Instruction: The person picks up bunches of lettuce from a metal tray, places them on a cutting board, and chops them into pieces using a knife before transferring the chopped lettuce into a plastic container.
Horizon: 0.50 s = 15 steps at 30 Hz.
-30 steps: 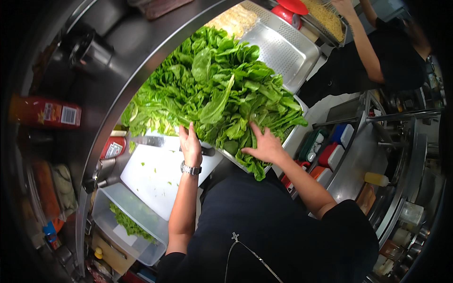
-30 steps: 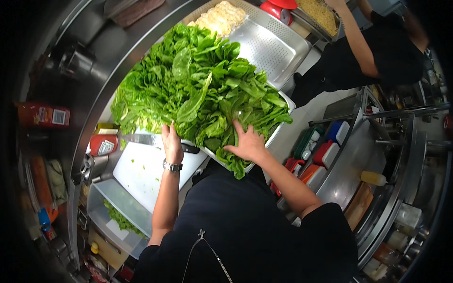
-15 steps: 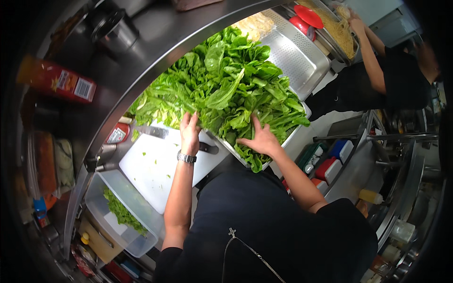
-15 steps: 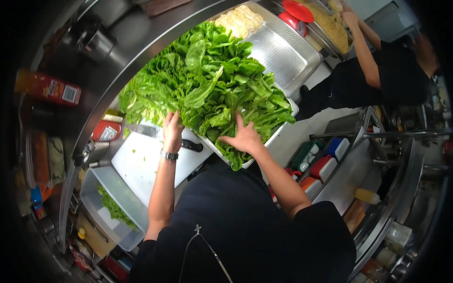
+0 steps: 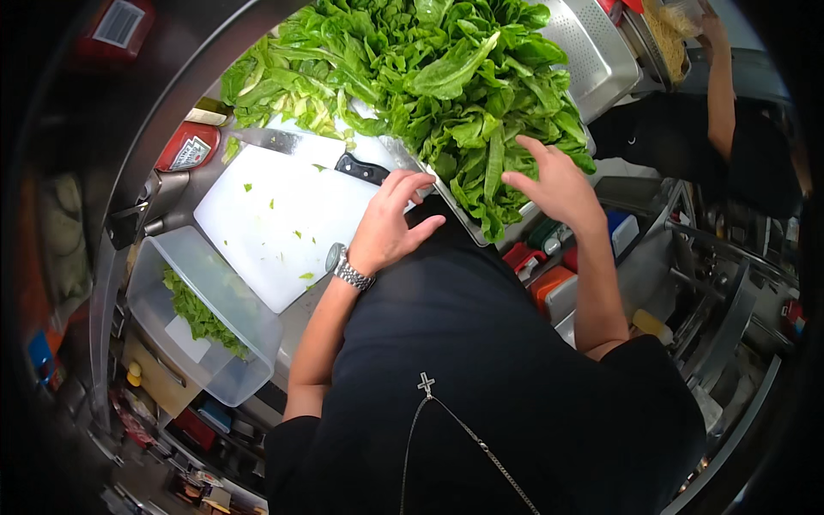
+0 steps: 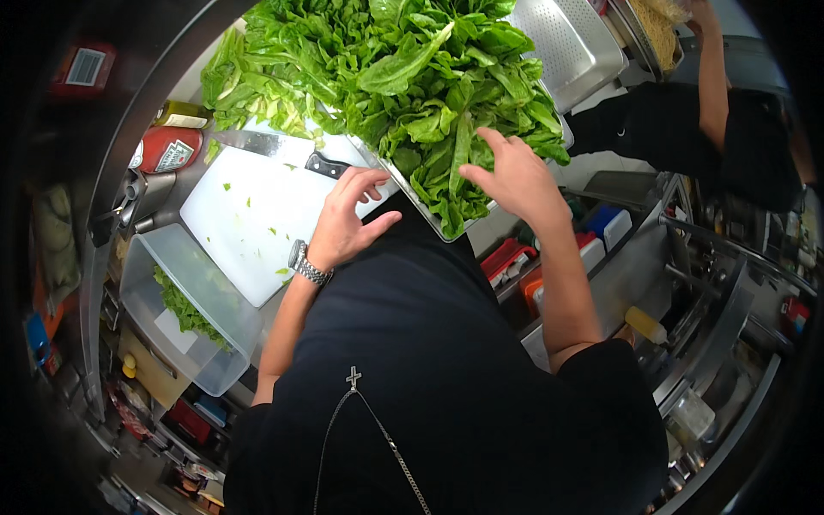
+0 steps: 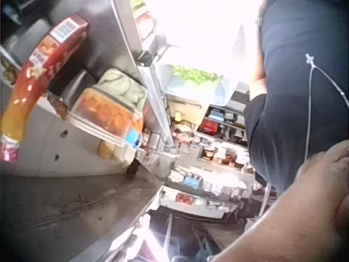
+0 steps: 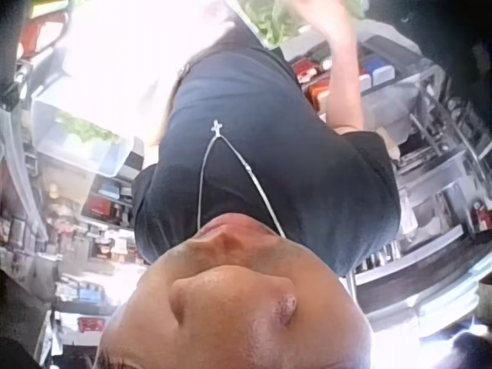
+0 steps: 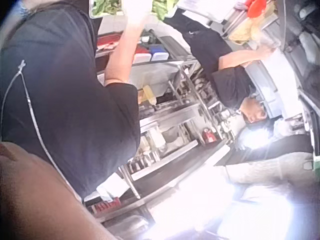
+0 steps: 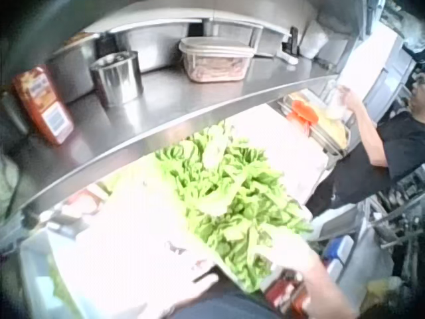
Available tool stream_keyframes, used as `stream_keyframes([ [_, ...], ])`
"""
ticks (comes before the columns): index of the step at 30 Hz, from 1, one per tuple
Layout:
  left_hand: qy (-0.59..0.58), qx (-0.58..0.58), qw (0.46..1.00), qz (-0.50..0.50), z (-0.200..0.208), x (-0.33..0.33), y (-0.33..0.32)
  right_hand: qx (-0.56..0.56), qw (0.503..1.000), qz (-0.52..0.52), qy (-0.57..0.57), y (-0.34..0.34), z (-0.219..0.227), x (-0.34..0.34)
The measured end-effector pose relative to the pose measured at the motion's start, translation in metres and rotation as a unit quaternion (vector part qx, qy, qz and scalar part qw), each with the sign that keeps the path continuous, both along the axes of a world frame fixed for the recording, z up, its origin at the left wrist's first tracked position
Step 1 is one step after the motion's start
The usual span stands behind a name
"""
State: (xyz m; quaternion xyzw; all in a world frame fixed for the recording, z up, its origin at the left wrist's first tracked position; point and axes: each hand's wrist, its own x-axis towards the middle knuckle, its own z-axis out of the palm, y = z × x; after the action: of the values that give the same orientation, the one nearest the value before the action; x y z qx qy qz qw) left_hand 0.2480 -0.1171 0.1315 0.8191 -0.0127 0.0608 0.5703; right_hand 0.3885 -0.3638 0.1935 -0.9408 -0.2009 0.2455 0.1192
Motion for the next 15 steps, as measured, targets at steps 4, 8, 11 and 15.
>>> stream_keyframes([
  [4,-0.030,0.002,0.999,-0.035,0.008,0.010,-0.001,0.127,0.980,0.113,0.103,0.025,0.032,-0.048],
  [8,-0.049,-0.002,0.998,-0.030,0.002,0.017,0.002,0.060,0.984,0.105,0.131,0.039,-0.025,-0.062],
  [11,-0.056,-0.007,0.998,-0.035,-0.005,0.018,0.002,0.169,0.975,0.074,0.124,0.043,-0.053,-0.050],
  [15,-0.060,-0.025,0.997,-0.042,-0.010,0.016,-0.002,0.243,0.965,0.096,0.016,0.039,-0.076,-0.037],
])
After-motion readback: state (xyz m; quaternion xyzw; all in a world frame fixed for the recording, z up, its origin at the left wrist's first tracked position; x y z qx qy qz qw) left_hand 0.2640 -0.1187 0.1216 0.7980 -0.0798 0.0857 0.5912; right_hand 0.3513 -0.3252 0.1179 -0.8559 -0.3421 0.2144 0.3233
